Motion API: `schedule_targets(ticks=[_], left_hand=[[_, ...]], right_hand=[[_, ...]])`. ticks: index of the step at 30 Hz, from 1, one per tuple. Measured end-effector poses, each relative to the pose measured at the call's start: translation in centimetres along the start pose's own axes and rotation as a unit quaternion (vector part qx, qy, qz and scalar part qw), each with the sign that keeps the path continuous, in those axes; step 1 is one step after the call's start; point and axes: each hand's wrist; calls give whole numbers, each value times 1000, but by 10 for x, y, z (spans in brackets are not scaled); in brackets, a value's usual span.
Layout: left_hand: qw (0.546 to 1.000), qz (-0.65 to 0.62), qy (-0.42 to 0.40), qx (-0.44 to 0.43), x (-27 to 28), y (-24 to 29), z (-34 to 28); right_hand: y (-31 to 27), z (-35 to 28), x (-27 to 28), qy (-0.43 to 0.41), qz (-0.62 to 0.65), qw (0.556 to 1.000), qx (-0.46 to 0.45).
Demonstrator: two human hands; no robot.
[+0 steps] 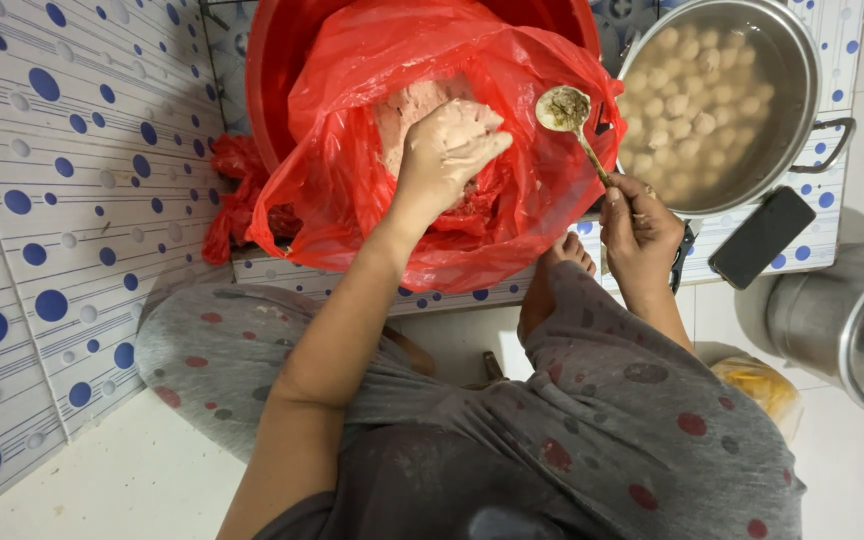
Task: A person is manually forming meatballs by squeezing meat dough through their hand and scooping the portions into a pot of water with a spoon.
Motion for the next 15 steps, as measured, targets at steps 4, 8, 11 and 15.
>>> schedule_targets(ticks=[4, 8, 11, 15], left_hand=[[998, 48, 11, -49, 5, -19, 6], [988, 122, 44, -82, 1, -11, -1], [988, 111, 11, -105, -6, 7, -4], [977, 169, -65, -109, 29, -85, 30]], right_hand=[[-3, 2, -2, -1, 7, 1000, 5], [-6, 3, -4, 2, 12, 1000, 7], [-5, 2, -3, 0, 8, 1000, 9], [-8, 3, -2, -10, 12, 1000, 10]])
Point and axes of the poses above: each hand's wrist, its own z-axis towards the middle knuckle, its own x-axis out of the back of the hand, y = z × x, and after that the axes turned 7 degrees about -y, right-handed
